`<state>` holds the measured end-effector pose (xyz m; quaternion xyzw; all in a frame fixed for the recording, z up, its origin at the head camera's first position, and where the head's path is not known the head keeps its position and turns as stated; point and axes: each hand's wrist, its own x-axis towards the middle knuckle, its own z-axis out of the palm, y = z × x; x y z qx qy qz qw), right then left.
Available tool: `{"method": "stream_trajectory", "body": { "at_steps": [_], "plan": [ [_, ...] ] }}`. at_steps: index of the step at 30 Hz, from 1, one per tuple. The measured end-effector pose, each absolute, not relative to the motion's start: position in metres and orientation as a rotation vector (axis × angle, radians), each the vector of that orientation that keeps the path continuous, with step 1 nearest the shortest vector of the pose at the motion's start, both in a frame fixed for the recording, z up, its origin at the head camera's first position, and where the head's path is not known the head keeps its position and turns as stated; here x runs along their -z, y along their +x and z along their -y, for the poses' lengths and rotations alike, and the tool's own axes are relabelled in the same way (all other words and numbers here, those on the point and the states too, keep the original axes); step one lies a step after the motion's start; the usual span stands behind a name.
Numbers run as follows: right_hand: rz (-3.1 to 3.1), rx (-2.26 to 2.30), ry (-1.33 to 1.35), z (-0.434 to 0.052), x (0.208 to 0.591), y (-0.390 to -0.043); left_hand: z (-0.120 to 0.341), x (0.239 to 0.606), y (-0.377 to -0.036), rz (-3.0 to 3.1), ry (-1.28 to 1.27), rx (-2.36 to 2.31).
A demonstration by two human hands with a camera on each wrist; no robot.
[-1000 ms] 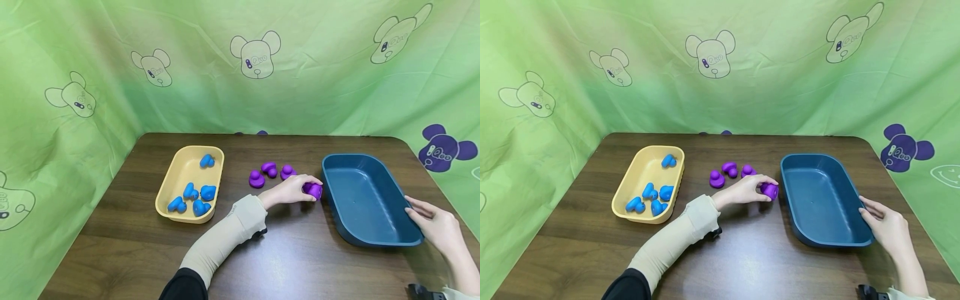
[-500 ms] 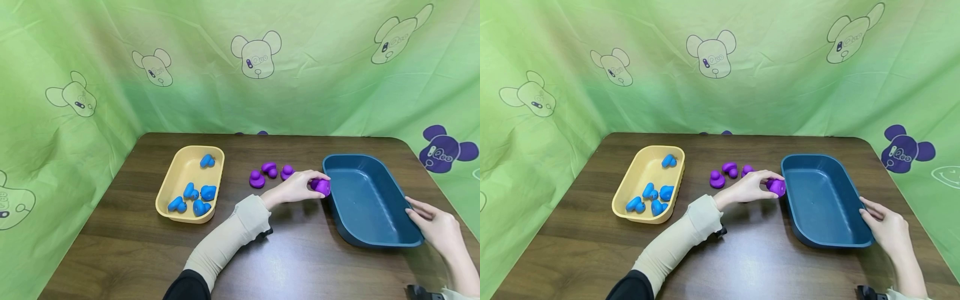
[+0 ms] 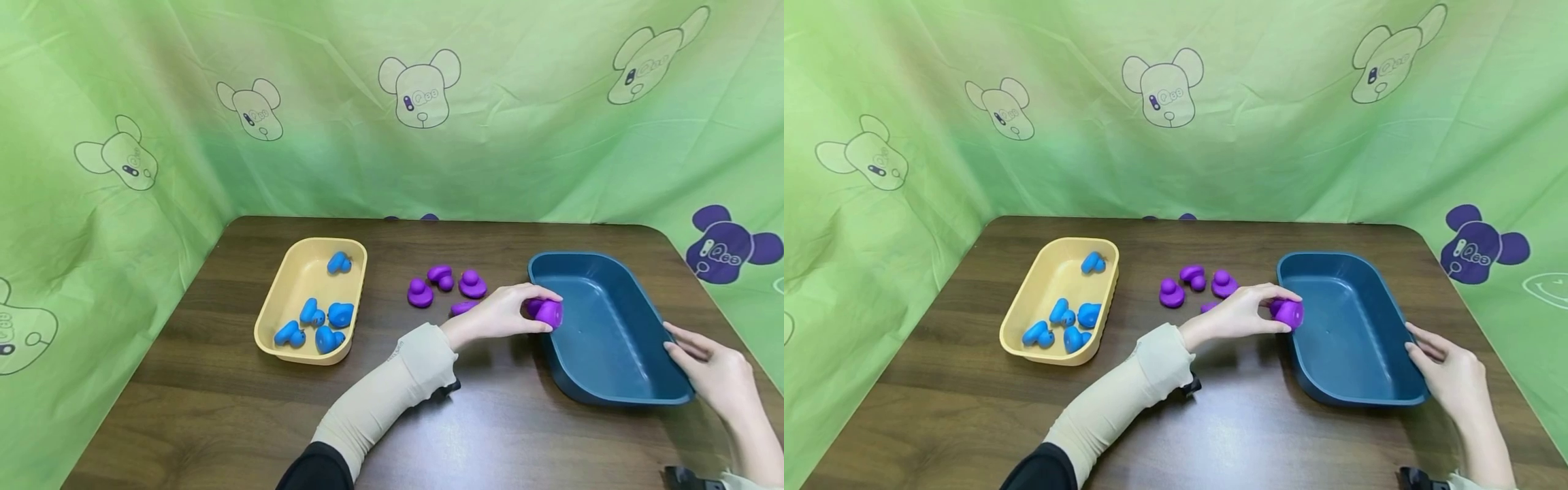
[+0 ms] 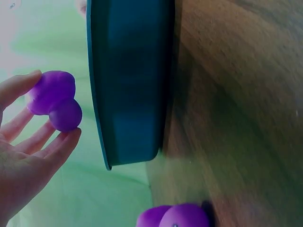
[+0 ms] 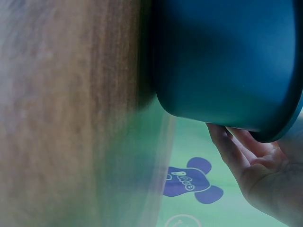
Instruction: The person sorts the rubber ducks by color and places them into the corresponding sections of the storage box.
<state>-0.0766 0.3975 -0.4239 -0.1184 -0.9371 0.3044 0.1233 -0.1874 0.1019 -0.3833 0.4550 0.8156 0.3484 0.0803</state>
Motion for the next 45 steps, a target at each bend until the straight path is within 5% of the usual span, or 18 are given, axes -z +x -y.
{"method": "stream_trajectory", "body": {
  "at_steps": [34,45],
  "plan": [
    [2.709,-0.88,-0.342,-0.397,0.421,-0.073,-0.133,0.388,-0.159,-2.38,1.45,-0.922],
    [2.72,-0.824,-0.382,-0.438,0.463,-0.086,-0.135,0.39,-0.157,-2.371,1.432,-0.873]
  ]
}}
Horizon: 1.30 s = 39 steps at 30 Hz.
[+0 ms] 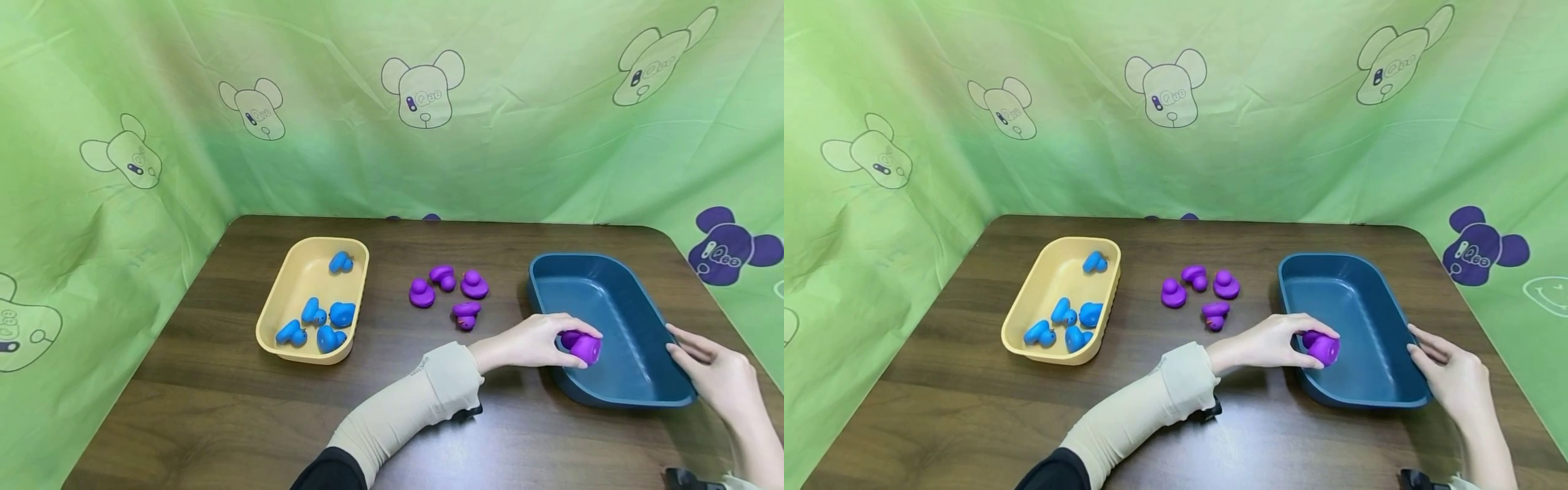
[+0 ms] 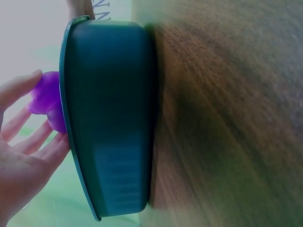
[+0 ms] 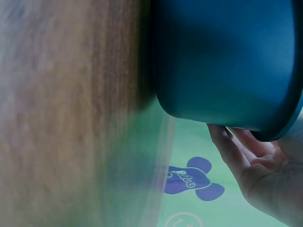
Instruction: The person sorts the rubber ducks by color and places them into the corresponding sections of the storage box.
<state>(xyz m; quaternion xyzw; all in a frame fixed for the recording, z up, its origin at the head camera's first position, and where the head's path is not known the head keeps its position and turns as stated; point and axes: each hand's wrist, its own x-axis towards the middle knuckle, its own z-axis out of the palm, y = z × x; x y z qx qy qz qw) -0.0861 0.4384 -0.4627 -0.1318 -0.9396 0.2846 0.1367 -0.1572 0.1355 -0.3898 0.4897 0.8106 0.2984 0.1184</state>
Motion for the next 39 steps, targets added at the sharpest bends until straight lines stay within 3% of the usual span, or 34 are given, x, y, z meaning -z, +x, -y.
{"method": "stream_trajectory", "body": {
  "at_steps": [12,39],
  "plan": [
    [2.694,-0.891,-0.35,-0.395,0.42,-0.072,-0.125,0.39,-0.159,-2.36,1.484,-0.984],
    [2.679,-0.9,-0.339,-0.397,0.42,-0.072,-0.079,0.396,-0.179,-2.406,1.317,-1.142]
  ]
}}
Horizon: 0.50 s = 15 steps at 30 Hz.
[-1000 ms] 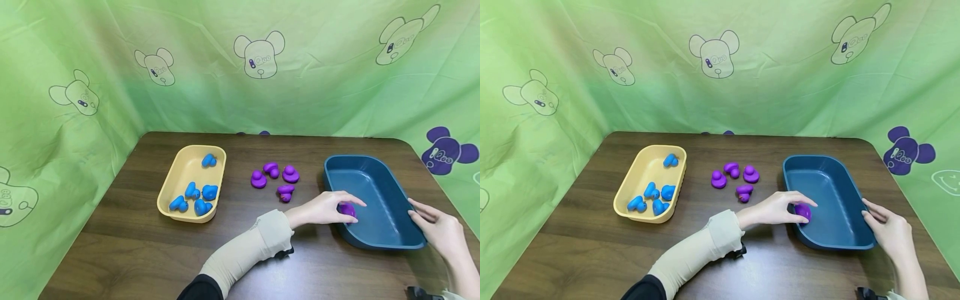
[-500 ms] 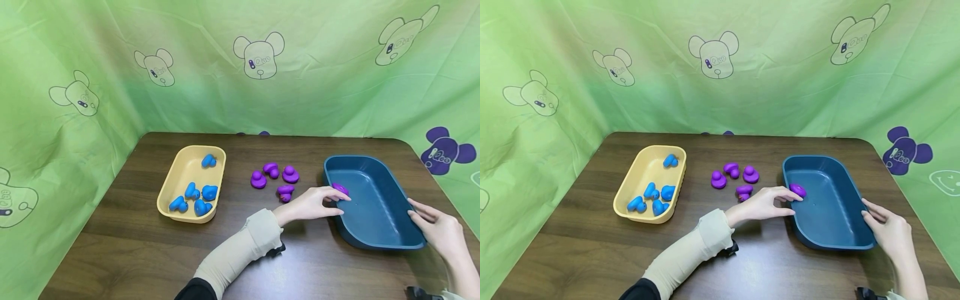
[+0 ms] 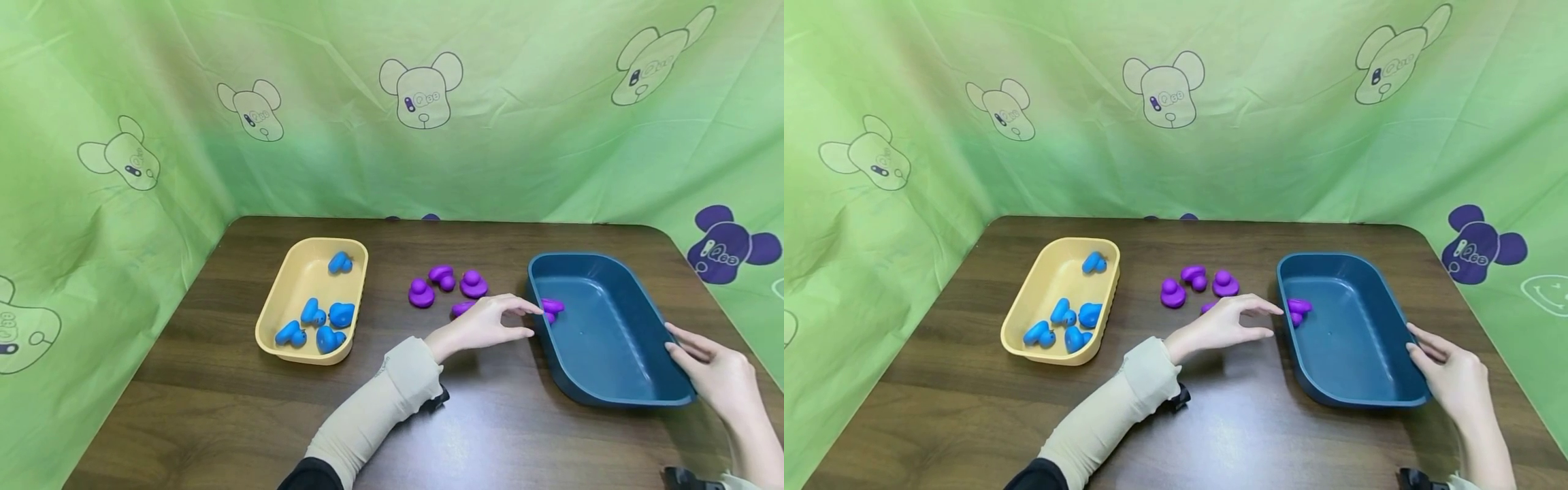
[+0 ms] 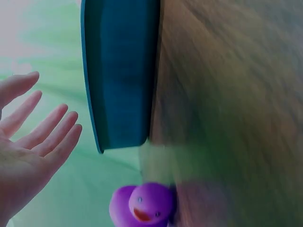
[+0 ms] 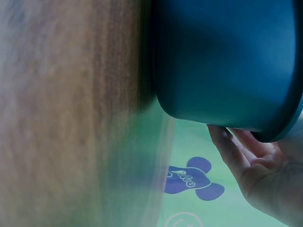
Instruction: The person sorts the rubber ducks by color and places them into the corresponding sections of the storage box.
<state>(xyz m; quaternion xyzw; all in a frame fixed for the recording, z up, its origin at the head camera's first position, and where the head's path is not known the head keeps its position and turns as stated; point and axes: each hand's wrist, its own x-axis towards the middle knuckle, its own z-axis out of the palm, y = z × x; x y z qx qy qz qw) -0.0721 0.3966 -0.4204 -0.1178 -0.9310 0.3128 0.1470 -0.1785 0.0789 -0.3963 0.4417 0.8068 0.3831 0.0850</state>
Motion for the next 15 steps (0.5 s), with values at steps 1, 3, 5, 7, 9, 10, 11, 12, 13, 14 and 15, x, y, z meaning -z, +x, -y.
{"method": "stream_trajectory", "body": {
  "at_steps": [1,3,5,7,9,10,11,12,13,14,15],
  "plan": [
    [2.676,-0.897,-0.334,-0.397,0.42,-0.072,-0.077,0.396,-0.179,-2.411,1.304,-1.144],
    [2.676,-0.902,-0.331,-0.398,0.421,-0.073,-0.073,0.397,-0.182,-2.43,1.287,-1.143],
    [2.674,-0.897,-0.332,-0.402,0.425,-0.074,-0.069,0.397,-0.184,-2.445,1.282,-1.141],
    [2.679,-0.904,-0.339,-0.405,0.429,-0.075,-0.065,0.397,-0.186,-2.458,1.288,-1.144],
    [2.682,-0.891,-0.351,-0.408,0.433,-0.076,-0.062,0.398,-0.187,-2.474,1.299,-1.143],
    [2.684,-0.889,-0.353,-0.409,0.434,-0.077,-0.06,0.398,-0.188,-2.48,1.303,-1.142],
    [2.684,-0.886,-0.353,-0.409,0.434,-0.077,-0.058,0.399,-0.189,-2.482,1.307,-1.146],
    [2.687,-0.893,-0.353,-0.407,0.432,-0.076,-0.057,0.399,-0.189,-2.49,1.311,-1.141],
    [2.676,-0.892,-0.367,-0.406,0.432,-0.076,-0.055,0.4,-0.19,-2.495,1.307,-1.139],
    [2.674,-0.888,-0.365,-0.405,0.431,-0.075,-0.054,0.4,-0.191,-2.504,1.301,-1.129],
    [2.679,-0.894,-0.36,-0.403,0.429,-0.075,-0.052,0.4,-0.192,-2.51,1.292,-1.125]
  ]
}}
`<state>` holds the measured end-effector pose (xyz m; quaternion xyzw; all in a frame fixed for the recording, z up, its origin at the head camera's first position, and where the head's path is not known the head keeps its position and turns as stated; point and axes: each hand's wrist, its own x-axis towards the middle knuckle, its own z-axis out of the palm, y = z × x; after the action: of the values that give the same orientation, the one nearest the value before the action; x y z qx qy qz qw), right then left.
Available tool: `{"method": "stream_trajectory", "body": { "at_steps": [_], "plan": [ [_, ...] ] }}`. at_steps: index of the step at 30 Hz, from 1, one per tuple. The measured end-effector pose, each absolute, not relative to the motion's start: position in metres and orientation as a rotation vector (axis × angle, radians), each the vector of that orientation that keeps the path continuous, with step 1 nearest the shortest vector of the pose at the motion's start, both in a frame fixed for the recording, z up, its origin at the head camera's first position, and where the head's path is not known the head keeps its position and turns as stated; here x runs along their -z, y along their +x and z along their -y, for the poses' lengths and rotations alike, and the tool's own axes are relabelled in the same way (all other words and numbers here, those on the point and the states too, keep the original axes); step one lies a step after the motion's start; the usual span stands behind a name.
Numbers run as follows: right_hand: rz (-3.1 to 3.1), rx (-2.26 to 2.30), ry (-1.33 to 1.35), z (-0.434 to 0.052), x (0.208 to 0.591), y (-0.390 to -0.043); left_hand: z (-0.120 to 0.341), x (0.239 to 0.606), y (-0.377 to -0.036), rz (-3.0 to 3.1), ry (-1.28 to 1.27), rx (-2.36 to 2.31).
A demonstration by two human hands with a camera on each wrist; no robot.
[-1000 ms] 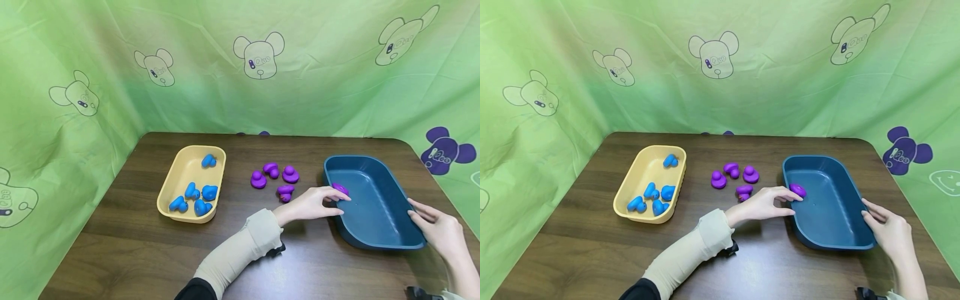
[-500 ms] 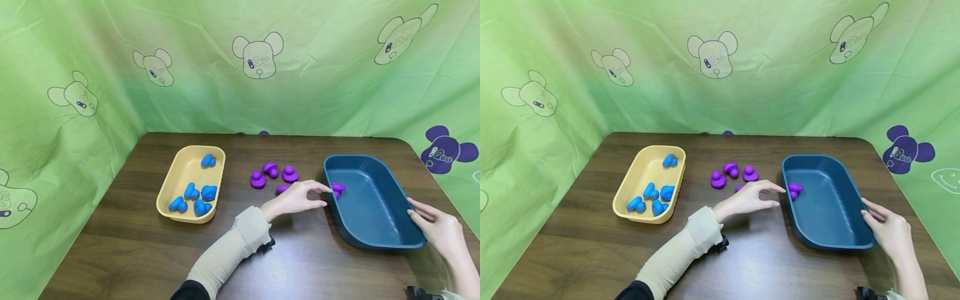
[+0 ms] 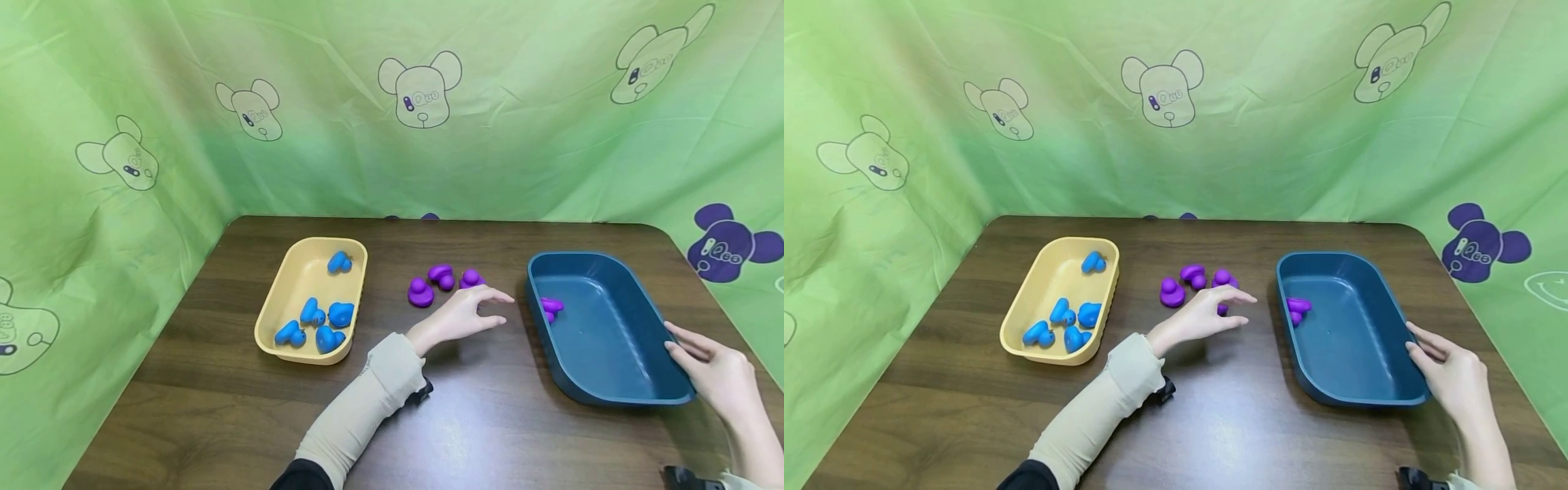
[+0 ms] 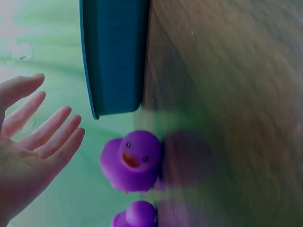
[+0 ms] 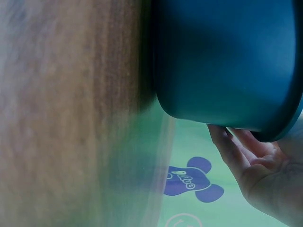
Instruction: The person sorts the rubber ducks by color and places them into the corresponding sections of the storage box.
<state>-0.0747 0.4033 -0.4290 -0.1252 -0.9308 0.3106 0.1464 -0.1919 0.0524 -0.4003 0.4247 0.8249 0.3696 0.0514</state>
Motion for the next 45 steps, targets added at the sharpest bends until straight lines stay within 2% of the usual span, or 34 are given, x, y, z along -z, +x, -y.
{"method": "stream_trajectory", "body": {
  "at_steps": [8,21,45],
  "plan": [
    [2.688,-0.908,-0.338,-0.396,0.419,-0.072,-0.041,0.402,-0.199,-2.505,1.127,-1.132],
    [2.669,-0.894,-0.354,-0.404,0.43,-0.074,-0.027,0.407,-0.206,-2.556,1.068,-1.064],
    [2.688,-0.904,-0.332,-0.395,0.418,-0.07,-0.025,0.417,-0.211,-2.526,1.122,-0.969]
  ]
}}
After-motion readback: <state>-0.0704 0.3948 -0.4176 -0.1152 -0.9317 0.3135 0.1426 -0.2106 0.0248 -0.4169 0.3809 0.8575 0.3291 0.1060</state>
